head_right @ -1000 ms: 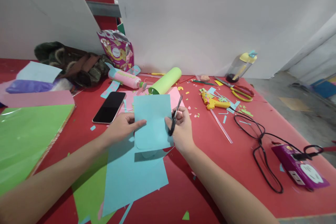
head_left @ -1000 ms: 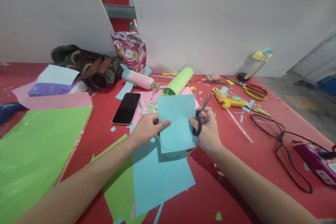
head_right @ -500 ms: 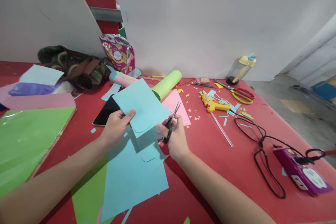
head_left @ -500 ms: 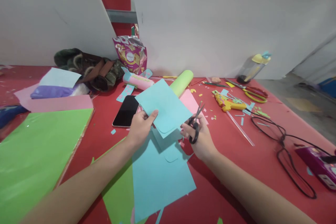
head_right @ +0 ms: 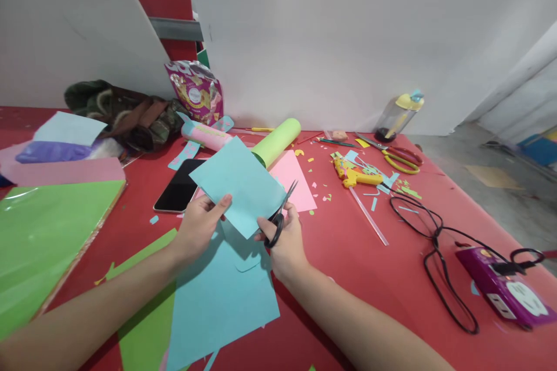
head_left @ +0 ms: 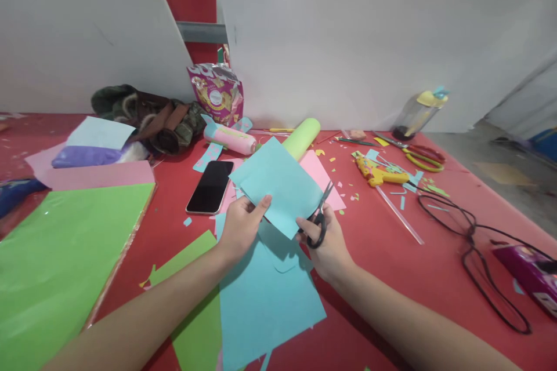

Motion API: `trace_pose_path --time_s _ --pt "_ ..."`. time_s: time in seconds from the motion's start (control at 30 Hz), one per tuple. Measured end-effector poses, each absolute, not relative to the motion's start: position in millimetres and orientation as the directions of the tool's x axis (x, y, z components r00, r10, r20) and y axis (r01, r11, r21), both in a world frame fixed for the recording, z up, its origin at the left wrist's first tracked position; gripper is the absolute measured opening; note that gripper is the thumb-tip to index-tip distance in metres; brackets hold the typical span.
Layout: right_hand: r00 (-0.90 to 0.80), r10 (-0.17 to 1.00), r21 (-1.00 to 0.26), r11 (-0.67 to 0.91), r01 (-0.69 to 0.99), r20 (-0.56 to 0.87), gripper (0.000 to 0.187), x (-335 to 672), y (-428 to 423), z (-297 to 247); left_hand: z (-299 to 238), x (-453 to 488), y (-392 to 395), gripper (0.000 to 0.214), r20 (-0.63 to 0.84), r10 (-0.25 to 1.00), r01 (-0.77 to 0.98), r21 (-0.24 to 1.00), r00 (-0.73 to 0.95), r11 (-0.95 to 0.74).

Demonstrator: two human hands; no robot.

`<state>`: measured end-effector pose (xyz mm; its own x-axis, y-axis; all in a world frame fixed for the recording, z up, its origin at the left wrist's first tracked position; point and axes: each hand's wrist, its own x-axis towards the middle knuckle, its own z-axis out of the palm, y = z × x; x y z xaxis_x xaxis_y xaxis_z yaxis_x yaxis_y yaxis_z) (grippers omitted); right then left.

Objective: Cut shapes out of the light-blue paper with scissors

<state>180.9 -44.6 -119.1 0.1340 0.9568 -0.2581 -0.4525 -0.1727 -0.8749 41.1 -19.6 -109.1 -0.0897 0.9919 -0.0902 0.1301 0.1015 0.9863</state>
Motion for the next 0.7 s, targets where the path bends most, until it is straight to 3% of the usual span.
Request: trace_pose_path --time_s 0.3,0.57,0.7 --pt "0.179 0.960 -0.903 -0.123 -0.411 -0.213 0.039 184.5 -39.4 -125.1 -115.1 45.5 -20.5 0.030 -0.090 0.994 0.122 0.988 -0.058 0.096" --pt "0.163 0.962 -0.900 -0.135 -0.414 -0.219 0.037 185.6 -40.1 -126.1 -112.2 43.6 -20.2 0.038 -0.085 0.993 0.202 0.974 -0.085 0.101" --pt "0.164 0.962 -0.899 -0.134 -0.417 -0.219 0.036 186.5 -38.8 -124.4 -110.9 45.0 -20.7 0.028 -0.071 0.997 0.175 0.982 -0.035 0.076"
